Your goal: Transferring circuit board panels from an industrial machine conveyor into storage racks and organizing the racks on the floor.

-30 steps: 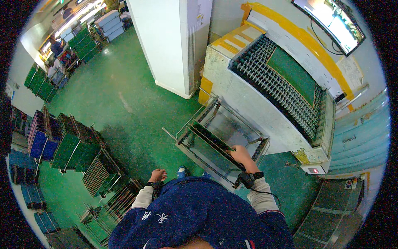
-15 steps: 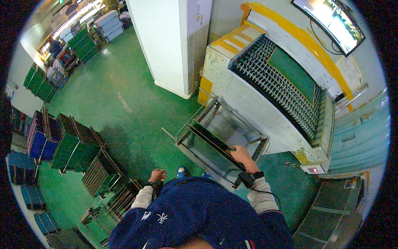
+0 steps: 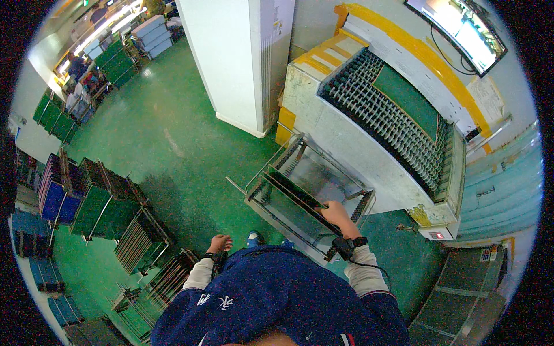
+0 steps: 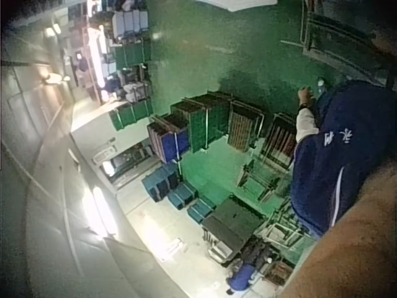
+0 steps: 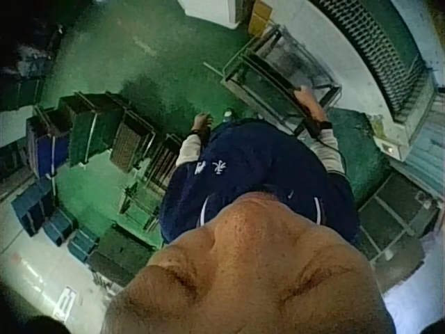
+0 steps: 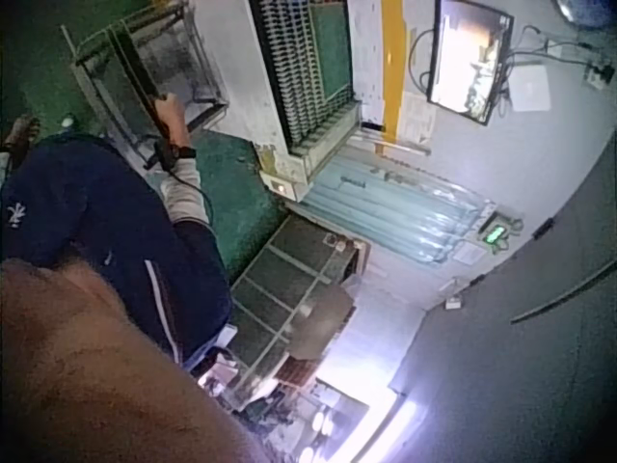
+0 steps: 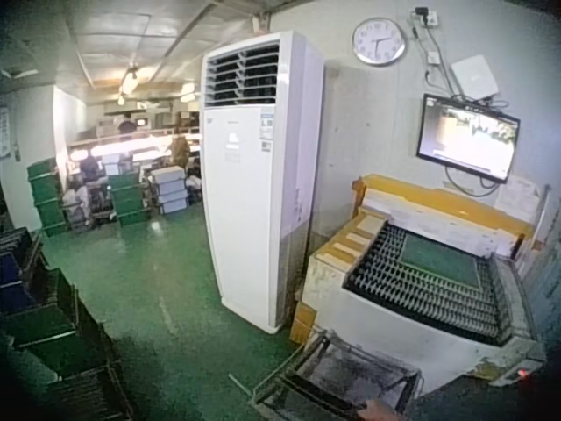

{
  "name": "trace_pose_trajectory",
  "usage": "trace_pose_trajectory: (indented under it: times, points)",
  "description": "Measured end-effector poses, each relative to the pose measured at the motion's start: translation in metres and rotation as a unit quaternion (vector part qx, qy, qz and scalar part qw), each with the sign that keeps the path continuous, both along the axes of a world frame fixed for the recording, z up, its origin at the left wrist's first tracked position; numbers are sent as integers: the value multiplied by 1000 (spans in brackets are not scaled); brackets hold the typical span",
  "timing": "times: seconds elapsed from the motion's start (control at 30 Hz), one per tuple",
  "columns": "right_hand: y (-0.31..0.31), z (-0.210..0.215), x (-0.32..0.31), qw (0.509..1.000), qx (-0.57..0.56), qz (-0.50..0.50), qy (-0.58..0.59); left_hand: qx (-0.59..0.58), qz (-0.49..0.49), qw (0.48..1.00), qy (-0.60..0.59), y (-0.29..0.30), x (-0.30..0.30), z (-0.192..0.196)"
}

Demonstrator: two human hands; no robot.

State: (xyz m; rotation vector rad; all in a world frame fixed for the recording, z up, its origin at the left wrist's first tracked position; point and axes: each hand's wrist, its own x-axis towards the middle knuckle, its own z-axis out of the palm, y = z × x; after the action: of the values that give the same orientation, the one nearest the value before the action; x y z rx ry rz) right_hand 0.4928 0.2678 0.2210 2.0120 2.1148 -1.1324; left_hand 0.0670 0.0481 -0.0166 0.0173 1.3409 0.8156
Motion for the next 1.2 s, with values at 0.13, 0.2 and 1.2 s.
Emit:
trace_pose_trajectory:
  times: [0.13,0.2,1.2]
  points:
    - [1,-1,-2,1000,8,12,-14,-2,13,999,-30,-4,-6,-9]
    - [2,-7,-1,1000,11,7,-11,0,23,1000,-20,-7,-6,-11]
    - [-7,-11,2,1000,-3,-4,-11,2,33,999,-38,-8,-3,-3]
